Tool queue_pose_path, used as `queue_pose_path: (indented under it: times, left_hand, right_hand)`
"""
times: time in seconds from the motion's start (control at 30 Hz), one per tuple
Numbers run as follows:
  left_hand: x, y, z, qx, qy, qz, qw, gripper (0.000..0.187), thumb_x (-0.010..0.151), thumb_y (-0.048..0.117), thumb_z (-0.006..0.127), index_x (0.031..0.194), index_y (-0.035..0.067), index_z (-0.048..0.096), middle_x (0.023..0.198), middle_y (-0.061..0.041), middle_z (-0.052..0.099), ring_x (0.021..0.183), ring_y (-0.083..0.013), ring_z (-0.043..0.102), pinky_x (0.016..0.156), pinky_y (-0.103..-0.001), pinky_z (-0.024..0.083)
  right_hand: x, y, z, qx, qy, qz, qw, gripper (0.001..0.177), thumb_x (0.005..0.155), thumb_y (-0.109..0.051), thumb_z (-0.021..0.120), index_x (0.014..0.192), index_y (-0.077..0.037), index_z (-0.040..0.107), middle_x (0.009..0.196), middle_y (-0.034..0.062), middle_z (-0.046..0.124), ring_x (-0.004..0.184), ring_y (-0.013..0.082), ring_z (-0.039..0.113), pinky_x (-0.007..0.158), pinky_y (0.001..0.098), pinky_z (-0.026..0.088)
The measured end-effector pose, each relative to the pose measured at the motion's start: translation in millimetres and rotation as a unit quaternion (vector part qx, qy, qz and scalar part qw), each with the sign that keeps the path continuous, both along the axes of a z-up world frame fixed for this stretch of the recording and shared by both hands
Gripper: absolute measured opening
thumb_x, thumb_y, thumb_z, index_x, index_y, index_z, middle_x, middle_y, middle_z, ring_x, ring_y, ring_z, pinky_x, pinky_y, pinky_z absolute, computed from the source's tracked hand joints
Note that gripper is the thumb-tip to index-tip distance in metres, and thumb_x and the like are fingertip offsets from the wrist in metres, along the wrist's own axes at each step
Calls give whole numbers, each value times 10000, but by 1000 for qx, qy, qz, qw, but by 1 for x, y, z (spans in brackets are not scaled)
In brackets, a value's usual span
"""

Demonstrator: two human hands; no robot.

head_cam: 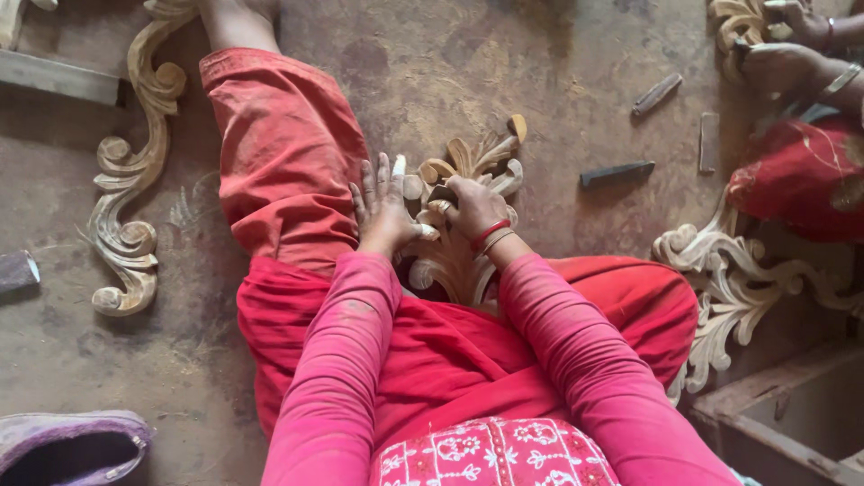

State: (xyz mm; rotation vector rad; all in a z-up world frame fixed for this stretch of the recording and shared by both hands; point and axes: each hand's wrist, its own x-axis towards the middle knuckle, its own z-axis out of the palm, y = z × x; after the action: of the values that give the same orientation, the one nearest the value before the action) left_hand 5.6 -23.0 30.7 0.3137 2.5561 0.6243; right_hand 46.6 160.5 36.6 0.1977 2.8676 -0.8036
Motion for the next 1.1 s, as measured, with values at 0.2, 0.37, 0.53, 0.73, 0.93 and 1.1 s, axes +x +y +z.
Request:
queue_pose_path:
  times: [0.2,0.37,0.53,0.73,0.93,1.1]
  left_hand:
    - [1,0,3,2,0,7,1000,1407,527,543,954,1638,268,135,1737,-40,-60,1583,-323,-145,1251,-598,-56]
    - [4,1,5,-11,-13,8,1000,1422,513,571,943,1628,266,116,1726,-45,-71,1578,-315,-154,1259,-587,-75]
    - [-4,4,3,-21,-1,4,1000,1387,553,537,935,1643,287,113,1739,-48,-73,1582,-324,-162,1244,-590,-80]
    - [-1,0,-3,6,0,15,1000,1482,560,562,923,1641,170,-12,1728,-52,-77,1584,-305,-148,1259,-585,-79]
    - [9,2,-8,8,39,33,999,1513,576,524,943,1635,126,-62,1729,-94,-91,1580,-305,-144,1252,-565,-31]
    - [-2,4,3,-21,-20,90,995,1598,532,500,960,1608,89,-147,1727,-119,-133,1589,-284,-147,1273,-506,43]
  right_hand:
    - [0,-19,-13,-35,58,-85,994,376,830,-450,773,1038,-146,693,931,132,747,874,355,721,729,481,544]
    - [-16,-24,-36,-27,108,-145,983,357,874,-448,771,1045,-150,676,954,138,741,862,356,715,733,476,549]
    - [-45,-26,-38,1,36,-146,989,381,851,-447,786,1061,-149,675,911,147,736,867,372,706,733,499,530]
    - [-30,-43,-27,-69,83,-146,983,321,841,-383,716,1094,-187,692,953,123,759,887,355,722,749,487,548]
    - [-41,-43,-13,18,-30,-195,980,366,913,-454,723,1100,-142,684,998,161,752,962,382,707,819,506,535]
    - [-48,-52,-3,-52,-1,-158,986,410,824,-486,757,1045,-146,700,993,175,745,942,389,704,790,502,539]
